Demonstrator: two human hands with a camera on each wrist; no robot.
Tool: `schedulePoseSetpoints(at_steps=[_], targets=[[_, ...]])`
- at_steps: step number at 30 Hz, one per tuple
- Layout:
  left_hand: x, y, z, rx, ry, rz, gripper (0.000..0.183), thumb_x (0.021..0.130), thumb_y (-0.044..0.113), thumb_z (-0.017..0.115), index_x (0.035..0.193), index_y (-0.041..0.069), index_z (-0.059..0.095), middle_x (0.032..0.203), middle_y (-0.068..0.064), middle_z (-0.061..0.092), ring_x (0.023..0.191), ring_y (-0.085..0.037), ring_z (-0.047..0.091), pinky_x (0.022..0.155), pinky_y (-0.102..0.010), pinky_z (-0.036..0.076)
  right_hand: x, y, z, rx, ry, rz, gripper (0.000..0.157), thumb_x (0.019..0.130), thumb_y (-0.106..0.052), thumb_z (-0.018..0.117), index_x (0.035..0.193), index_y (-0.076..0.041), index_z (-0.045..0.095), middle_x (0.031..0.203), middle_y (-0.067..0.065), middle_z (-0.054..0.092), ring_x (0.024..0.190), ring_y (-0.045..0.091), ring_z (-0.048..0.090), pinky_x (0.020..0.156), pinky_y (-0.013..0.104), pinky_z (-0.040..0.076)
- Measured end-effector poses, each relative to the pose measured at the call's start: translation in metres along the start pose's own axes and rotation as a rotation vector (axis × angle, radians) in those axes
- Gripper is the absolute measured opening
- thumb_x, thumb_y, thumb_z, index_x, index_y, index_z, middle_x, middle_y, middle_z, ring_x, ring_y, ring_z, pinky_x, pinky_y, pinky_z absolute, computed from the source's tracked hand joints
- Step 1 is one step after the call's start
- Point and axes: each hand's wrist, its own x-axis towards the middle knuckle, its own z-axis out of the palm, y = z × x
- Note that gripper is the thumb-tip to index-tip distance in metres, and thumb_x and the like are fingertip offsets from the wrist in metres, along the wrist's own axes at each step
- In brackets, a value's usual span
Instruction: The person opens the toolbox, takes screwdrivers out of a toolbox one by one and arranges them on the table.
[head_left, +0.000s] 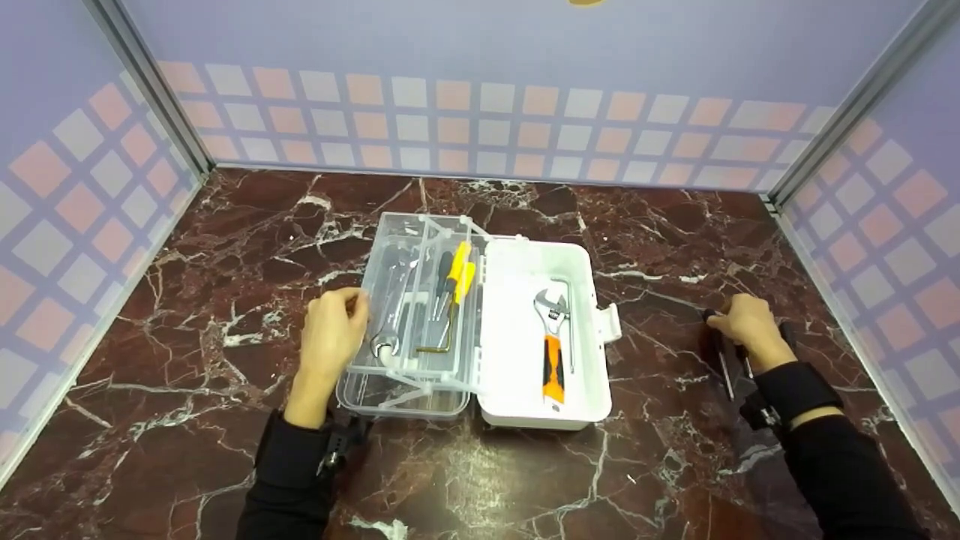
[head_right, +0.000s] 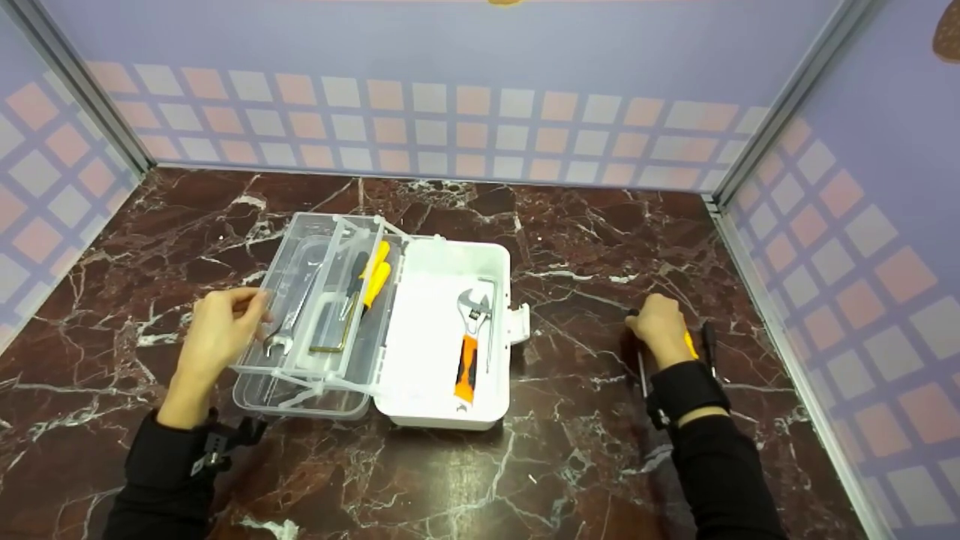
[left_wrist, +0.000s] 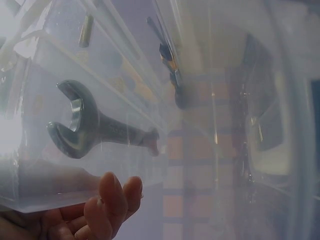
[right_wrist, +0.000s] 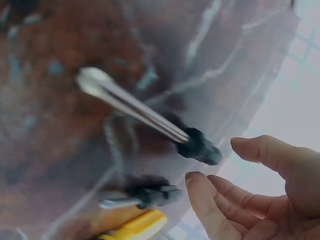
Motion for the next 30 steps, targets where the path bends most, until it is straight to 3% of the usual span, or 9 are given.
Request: schedulePoseSetpoints(at_steps=[3, 6, 9, 13, 19, 30], targets=[[0.000, 0.000, 0.000, -0.002, -0.002, 0.001, 0.023, 0.087, 0.012, 0.050, 0.094, -0.001, 0.067, 0.064, -0.008, 0.063, 0.058, -0.025, 0.058, 0.059, -0.042, 0.045, -0.003, -0.005, -0.007, 0.021, 0.023, -0.007, 0.033, 0.085, -0.018, 0.055, 0.093, 0.014, 0.055, 0.081, 0.029, 0.056, 0.059, 0.030, 0.056, 0.053, 0.037, 0.045], [0.000, -0.001, 0.000, -0.001, -0.002, 0.002, 0.022, 0.087, 0.012, 0.050, 0.093, -0.001, 0.067, 0.065, -0.009, 0.063, 0.060, -0.026, 0.059, 0.060, -0.043, 0.045, -0.006, -0.015, -0.015, 0.013, 0.074, -0.031, 0.037, 0.084, -0.021, 0.056, 0.098, 0.014, 0.057, 0.096, 0.035, 0.053, 0.073, 0.041, 0.055, 0.063, 0.046, 0.046], [0.000, -0.002, 0.000, 0.004, -0.003, -0.002, 0.022, 0.087, 0.012, 0.051, 0.092, 0.000, 0.068, 0.066, -0.010, 0.063, 0.063, -0.027, 0.059, 0.061, -0.043, 0.045, -0.008, -0.029, -0.024, -0.004, 0.130, -0.077, 0.034, 0.083, -0.020, 0.057, 0.093, 0.012, 0.060, 0.094, 0.033, 0.056, 0.079, 0.045, 0.054, 0.067, 0.050, 0.043], [0.000, -0.001, 0.000, 0.007, -0.006, -0.011, 0.022, 0.087, 0.012, 0.050, 0.092, 0.000, 0.068, 0.067, -0.010, 0.063, 0.064, -0.028, 0.059, 0.061, -0.044, 0.045, -0.012, -0.050, -0.034, -0.011, 0.208, -0.165, 0.028, 0.082, -0.017, 0.057, 0.085, 0.010, 0.063, 0.084, 0.029, 0.060, 0.072, 0.042, 0.055, 0.064, 0.049, 0.043], [-0.001, -0.001, 0.000, 0.006, -0.016, -0.018, 0.023, 0.087, 0.013, 0.050, 0.094, 0.000, 0.067, 0.066, -0.009, 0.063, 0.061, -0.026, 0.059, 0.060, -0.042, 0.046, -0.017, -0.093, -0.044, 0.002, 0.255, -0.264, 0.023, 0.080, -0.016, 0.058, 0.078, 0.006, 0.064, 0.075, 0.022, 0.062, 0.064, 0.034, 0.056, 0.061, 0.047, 0.043], [0.000, 0.000, -0.001, 0.008, 0.001, -0.007, 0.023, 0.087, 0.013, 0.050, 0.091, 0.001, 0.068, 0.063, -0.008, 0.063, 0.061, -0.026, 0.059, 0.060, -0.043, 0.045, -0.020, -0.180, -0.041, 0.047, 0.204, -0.377, 0.015, 0.079, -0.012, 0.060, 0.078, 0.002, 0.063, 0.070, 0.015, 0.062, 0.050, 0.017, 0.052, 0.051, 0.032, 0.047]])
